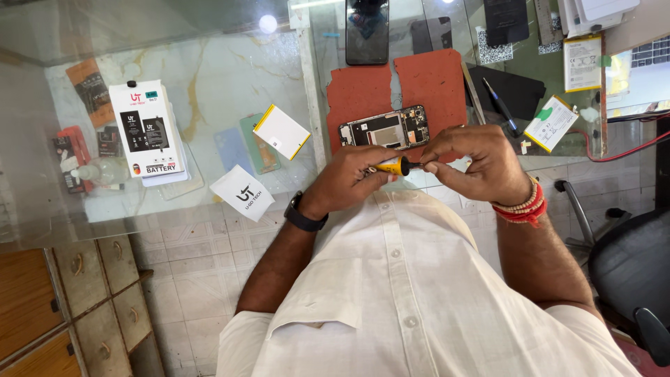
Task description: The person uses a metal prying tool to carefully pry open the back cover of a smartphone. They then lift the internal motherboard assembly and disconnect a ribbon cable. Finally, they apply adhesive from a small tube to the phone's frame.
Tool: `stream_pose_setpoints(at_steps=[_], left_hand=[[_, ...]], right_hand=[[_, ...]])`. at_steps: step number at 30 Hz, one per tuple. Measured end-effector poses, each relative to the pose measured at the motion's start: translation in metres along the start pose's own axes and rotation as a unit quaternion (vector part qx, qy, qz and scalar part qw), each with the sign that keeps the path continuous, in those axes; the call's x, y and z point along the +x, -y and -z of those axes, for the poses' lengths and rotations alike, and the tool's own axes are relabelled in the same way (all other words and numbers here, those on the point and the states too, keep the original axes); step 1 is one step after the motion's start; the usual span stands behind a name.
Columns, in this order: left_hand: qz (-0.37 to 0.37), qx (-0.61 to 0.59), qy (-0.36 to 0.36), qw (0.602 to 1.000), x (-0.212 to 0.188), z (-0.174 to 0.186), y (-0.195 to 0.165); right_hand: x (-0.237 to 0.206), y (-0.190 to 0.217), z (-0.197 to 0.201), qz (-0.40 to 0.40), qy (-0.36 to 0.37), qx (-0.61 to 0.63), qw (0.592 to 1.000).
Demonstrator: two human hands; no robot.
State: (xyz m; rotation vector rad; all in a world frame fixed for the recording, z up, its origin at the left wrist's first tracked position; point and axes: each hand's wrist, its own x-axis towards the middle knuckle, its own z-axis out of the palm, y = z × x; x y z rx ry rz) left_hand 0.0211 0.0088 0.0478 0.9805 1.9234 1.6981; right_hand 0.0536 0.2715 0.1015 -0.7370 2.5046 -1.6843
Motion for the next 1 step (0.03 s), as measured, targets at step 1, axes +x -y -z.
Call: stream_pose_setpoints(at_steps=[1], left_hand=[[-0.039,0.084,-0.021,0.996,-0.0007,0.0014,-0.0039]], right_hand=[[-0.0019,-0.001,-0.0002,-0.014,-0.001,0.009,1.0]])
